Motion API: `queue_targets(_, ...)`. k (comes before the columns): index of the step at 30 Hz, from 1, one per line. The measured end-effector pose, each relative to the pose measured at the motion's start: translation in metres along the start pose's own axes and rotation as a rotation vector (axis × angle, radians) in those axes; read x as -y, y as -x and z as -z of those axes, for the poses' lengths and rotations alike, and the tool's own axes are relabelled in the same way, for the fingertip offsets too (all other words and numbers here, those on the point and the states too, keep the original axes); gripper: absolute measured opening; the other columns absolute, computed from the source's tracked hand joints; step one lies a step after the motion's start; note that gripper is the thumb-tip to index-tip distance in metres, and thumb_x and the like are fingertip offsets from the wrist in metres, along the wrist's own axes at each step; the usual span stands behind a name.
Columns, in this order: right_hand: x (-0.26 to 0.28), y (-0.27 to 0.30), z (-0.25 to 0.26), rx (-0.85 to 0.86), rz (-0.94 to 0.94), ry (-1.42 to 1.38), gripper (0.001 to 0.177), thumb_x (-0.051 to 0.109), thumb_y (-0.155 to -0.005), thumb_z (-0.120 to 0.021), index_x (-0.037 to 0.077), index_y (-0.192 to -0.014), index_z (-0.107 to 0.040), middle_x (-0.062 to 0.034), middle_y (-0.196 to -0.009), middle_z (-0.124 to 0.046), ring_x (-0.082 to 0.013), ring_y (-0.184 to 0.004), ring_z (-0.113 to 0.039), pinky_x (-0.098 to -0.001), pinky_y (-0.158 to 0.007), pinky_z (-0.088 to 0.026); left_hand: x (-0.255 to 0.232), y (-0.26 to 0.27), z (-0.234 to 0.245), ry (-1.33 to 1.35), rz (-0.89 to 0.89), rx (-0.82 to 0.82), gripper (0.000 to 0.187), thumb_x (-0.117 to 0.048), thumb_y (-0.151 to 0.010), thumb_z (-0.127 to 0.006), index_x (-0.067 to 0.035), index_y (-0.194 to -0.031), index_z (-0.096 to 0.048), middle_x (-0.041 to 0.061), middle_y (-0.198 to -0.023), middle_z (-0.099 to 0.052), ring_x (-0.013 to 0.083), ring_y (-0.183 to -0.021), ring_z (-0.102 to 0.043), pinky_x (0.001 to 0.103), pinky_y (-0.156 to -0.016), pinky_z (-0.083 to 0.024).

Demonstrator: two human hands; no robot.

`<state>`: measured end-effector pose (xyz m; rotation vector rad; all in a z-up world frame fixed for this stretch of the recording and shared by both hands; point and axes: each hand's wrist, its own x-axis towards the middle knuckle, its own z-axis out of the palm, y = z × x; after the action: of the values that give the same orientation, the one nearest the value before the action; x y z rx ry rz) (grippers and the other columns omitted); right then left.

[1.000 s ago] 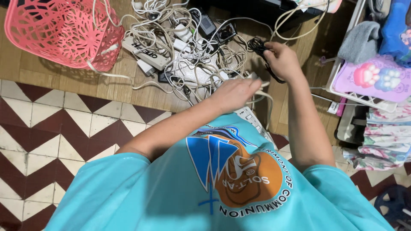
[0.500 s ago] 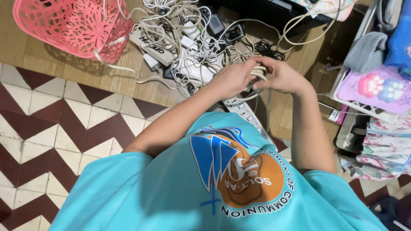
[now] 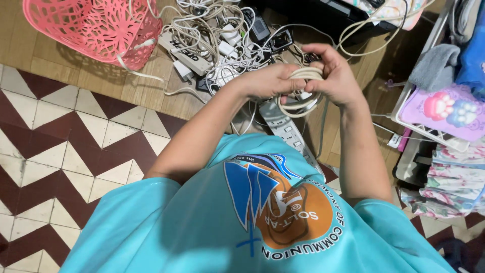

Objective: The recorder is untangling and coiling various electronic cables and power strips on a workspace.

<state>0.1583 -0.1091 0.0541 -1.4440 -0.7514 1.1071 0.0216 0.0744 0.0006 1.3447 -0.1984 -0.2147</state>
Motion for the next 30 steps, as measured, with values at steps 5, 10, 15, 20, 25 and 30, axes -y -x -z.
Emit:
queue_targets(5,0.013,-0.03,-0.003,0.099,-0.035,-0.001,0.082,0.028,-0.078,-0.092,0.008,-0.147,-0.052,0.0026,-0.089,-0.068,-0.0062,-0.076,-0.064,-0.0198,-0.066,-0.05,0.012,0.016,0.008,0.175,-0.051,0.016,0.034,-0.038,-0.11,-0.056,-0.006,-0.121,-0.06,-0.002,-0.086,-0.063,0.0079,-0.067,-0.058,0.024,-0.062,-0.05)
queue_targets(10,0.017,-0.069,-0.017,0.187,-0.117,0.375,0.046,0.023,-0.098,-0.072,0.008,-0.139,-0.057,0.0027,-0.094,-0.066,-0.0043,-0.075,-0.054,-0.021,-0.063,-0.045,0.031,0.032,0.004,0.678,-0.049,-0.162,0.027,-0.032,-0.106,-0.056,-0.009,-0.12,-0.055,-0.005,-0.071,-0.047,0.0114,-0.059,-0.054,0.033,-0.069,-0.056)
queue_targets(15,0.022,-0.139,-0.033,0.354,0.09,0.673,0.029,0.024,-0.116,-0.056,0.004,-0.136,-0.062,-0.0067,-0.114,-0.066,-0.0153,-0.101,-0.061,-0.0319,-0.086,-0.051,0.044,0.04,0.005,0.593,-0.015,-0.479,0.025,-0.035,-0.108,-0.055,-0.011,-0.101,-0.051,-0.005,-0.065,-0.04,0.0086,-0.049,-0.039,0.033,-0.059,-0.052)
queue_targets(20,0.026,-0.229,-0.086,0.285,0.401,0.934,0.028,0.024,-0.114,-0.063,0.0,-0.127,-0.069,-0.019,-0.115,-0.07,-0.0331,-0.104,-0.068,-0.0428,-0.091,-0.054,0.049,0.058,0.016,0.642,0.041,-0.639,0.022,-0.034,-0.104,-0.055,-0.013,-0.1,-0.054,-0.007,-0.064,-0.041,0.0067,-0.048,-0.036,0.031,-0.055,-0.049)
queue_targets(25,-0.04,-0.322,-0.125,0.102,0.431,1.063,0.018,0.021,-0.092,-0.072,0.01,-0.104,-0.078,-0.0153,-0.094,-0.075,-0.0356,-0.083,-0.071,-0.0448,-0.074,-0.055,0.059,0.077,0.023,0.808,0.076,-0.708,0.021,-0.033,-0.104,-0.056,-0.013,-0.099,-0.053,-0.006,-0.064,-0.041,0.0078,-0.049,-0.039,0.031,-0.057,-0.051)
queue_targets(30,-0.094,-0.376,-0.152,0.075,0.164,1.291,0.02,0.021,-0.086,-0.071,0.023,-0.103,-0.08,-0.0153,-0.103,-0.071,-0.0368,-0.094,-0.068,-0.0491,-0.079,-0.054,0.074,0.092,0.019,0.803,0.123,-0.796,0.022,-0.031,-0.104,-0.058,-0.013,-0.095,-0.051,-0.005,-0.064,-0.043,0.0082,-0.049,-0.04,0.031,-0.055,-0.051)
